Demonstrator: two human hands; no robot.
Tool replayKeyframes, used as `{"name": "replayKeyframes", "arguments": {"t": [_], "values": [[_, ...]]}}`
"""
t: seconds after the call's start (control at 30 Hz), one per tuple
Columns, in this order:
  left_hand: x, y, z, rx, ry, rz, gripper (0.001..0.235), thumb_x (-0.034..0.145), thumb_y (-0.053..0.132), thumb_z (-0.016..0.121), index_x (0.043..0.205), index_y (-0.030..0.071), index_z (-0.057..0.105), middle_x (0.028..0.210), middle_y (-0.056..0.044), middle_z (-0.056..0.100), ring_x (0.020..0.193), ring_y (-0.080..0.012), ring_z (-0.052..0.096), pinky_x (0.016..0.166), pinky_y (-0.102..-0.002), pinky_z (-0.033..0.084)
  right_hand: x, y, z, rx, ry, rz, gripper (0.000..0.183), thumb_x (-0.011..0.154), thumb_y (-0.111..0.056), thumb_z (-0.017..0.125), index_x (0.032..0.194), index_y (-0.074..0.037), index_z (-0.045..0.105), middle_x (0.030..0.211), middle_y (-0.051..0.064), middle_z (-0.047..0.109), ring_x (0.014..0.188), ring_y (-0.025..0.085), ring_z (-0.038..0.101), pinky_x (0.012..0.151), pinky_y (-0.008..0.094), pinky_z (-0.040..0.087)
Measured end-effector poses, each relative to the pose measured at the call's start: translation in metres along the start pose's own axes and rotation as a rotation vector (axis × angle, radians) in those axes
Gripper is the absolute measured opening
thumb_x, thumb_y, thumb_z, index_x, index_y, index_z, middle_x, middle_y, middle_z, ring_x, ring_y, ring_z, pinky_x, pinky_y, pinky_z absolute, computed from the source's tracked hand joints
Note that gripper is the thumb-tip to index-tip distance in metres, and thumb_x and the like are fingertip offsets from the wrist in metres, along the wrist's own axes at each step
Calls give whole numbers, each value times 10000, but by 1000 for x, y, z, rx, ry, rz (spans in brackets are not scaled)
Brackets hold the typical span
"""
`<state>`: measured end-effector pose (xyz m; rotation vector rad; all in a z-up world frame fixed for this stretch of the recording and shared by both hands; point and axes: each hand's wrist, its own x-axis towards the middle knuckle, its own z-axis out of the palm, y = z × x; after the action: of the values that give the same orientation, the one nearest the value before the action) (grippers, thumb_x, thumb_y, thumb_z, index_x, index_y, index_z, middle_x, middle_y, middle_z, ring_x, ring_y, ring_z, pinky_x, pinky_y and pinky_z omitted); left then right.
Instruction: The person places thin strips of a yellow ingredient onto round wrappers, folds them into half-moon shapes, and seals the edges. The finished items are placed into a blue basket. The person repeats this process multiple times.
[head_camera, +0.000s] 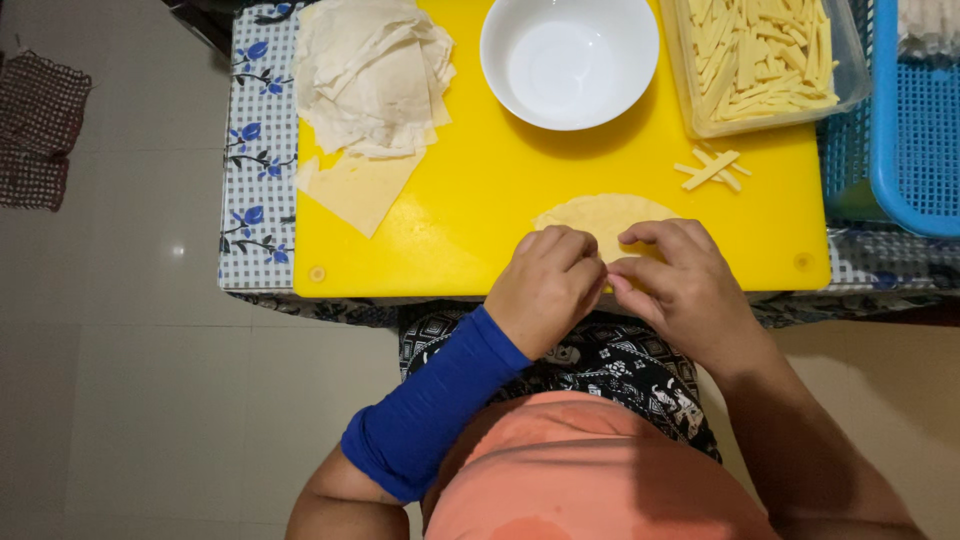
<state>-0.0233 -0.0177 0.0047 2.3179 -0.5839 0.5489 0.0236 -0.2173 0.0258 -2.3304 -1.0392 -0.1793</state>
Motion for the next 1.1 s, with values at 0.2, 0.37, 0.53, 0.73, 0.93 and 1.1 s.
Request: {"name": "replayKeyframes", "arguments": {"t": [0.2, 0.37, 0.53, 0.73, 0.93, 1.1], "values": [[0, -3, 3, 12, -19, -21, 120, 866, 129, 736, 932, 56, 668, 1023, -75, 618, 1027, -278, 604, 924, -414, 482, 1, 5, -3, 18, 12, -13, 221, 799, -165, 823, 984, -61, 765, 1159, 106, 650, 1072, 322, 601, 930, 422, 500], [4, -2, 1, 28, -20, -11, 149, 866, 133, 738, 959, 46, 662, 1042, -95, 627, 1044, -295, 611, 935, -421, 484, -1, 9, 0, 23, -11, 23, 179, 805, -160, 827, 932, -69, 739, 1176, 98, 651, 1089, 324, 602, 944, 415, 499], [-11, 18, -2, 13, 20, -23, 380, 927, 93, 697, 1281, -26, 624, 1246, -184, 642, 1247, -355, 602, 1115, -458, 471, -2, 6, 13, 11, -2, -30, 281, 735, -118, 818, 976, -18, 714, 1183, 117, 648, 1100, 349, 596, 967, 441, 485], [-38, 37, 5, 174, -113, -74, 542, 968, 141, 614, 1441, -94, 497, 1447, -244, 578, 1413, -361, 535, 1246, -504, 361, -9, -9, 22, 36, 59, 33, 270, 736, -71, 808, 982, -18, 711, 1150, 115, 660, 1115, 331, 611, 987, 447, 482], [-38, 35, 14, 326, -192, -42, 588, 1000, 264, 585, 1451, -103, 503, 1491, -251, 545, 1436, -358, 491, 1240, -482, 335, -14, -4, 8, -29, 32, 79, 303, 755, -132, 816, 1039, -49, 749, 1125, 112, 681, 1107, 345, 588, 972, 438, 475], [-30, 29, 22, 359, -253, -39, 643, 1000, 363, 589, 1446, -91, 494, 1515, -256, 517, 1449, -362, 472, 1245, -472, 321, -28, 8, -6, -32, 76, 188, 251, 847, -119, 782, 1093, -73, 762, 1144, 93, 680, 1139, 310, 588, 1021, 419, 474]]}}
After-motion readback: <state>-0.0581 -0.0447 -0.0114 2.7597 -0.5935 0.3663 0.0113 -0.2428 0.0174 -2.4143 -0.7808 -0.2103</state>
